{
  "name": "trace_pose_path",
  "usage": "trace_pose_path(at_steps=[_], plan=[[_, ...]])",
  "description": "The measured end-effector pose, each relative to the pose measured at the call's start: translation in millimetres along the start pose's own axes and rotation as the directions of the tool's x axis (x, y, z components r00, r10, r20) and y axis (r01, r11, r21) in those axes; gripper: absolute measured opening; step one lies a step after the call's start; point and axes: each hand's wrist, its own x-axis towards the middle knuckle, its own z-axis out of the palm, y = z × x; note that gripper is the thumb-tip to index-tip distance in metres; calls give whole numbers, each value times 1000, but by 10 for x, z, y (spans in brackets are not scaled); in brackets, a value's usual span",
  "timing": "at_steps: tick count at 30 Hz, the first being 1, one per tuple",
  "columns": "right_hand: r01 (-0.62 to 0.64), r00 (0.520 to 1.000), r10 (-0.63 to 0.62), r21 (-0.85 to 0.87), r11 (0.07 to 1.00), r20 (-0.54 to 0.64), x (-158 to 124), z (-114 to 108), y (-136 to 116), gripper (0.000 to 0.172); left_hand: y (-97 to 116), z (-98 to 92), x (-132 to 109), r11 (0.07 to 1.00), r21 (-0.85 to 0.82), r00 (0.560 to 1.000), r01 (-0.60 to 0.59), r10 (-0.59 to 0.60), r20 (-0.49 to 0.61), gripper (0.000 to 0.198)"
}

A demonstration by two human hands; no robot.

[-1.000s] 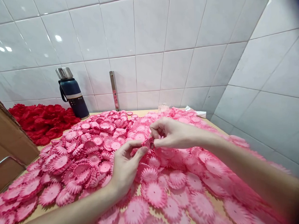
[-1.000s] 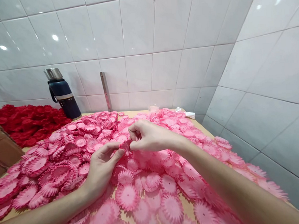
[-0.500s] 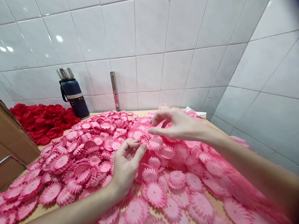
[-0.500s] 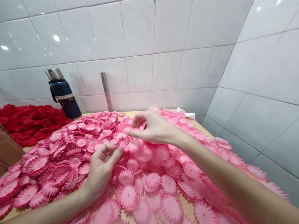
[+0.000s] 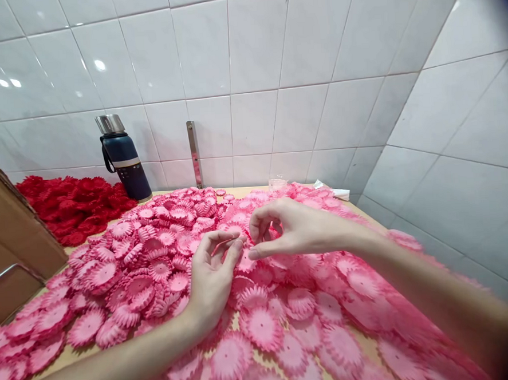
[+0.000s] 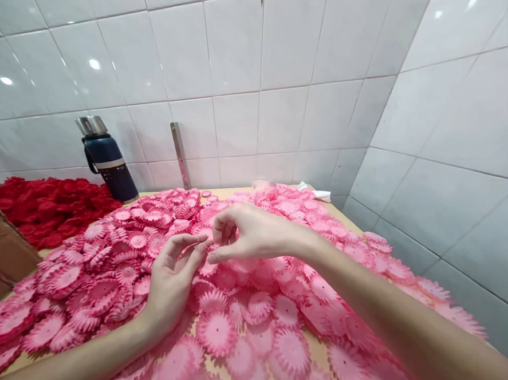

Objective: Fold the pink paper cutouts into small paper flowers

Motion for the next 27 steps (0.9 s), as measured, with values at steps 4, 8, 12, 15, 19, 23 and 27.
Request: trace_pose_path(at_steps=[4, 8, 12, 15, 19, 23, 27], plan=[[-20, 999, 19, 39, 999, 27, 25, 76, 13, 9, 15, 3, -9, 1000, 8, 1000, 10, -10, -16, 18], [35, 998, -32, 46, 998, -61, 31, 35, 55, 8, 20, -4, -22, 994, -43, 995, 98, -98, 3, 21], [84, 992, -69, 147, 986, -104, 31, -29, 106, 7, 1, -9, -23, 994, -58, 996, 88, -86, 27, 18], [92, 992, -77, 159, 983, -99, 38, -27, 131, 7, 2, -1, -26, 995, -67, 993, 81, -74, 92, 20], [131, 987, -115, 151, 980, -112, 45, -5, 125, 6, 27, 10, -38, 997, -56, 992, 50, -44, 114, 24], [146, 986, -125, 216, 965, -108, 41, -4, 97, 7, 54, 18, -56, 996, -60, 990, 62, -53, 131, 28], [152, 981, -115, 252, 956, -154, 35, -26, 94, 8, 70, 27, -65, 996, -56, 988, 71, -62, 140, 30]])
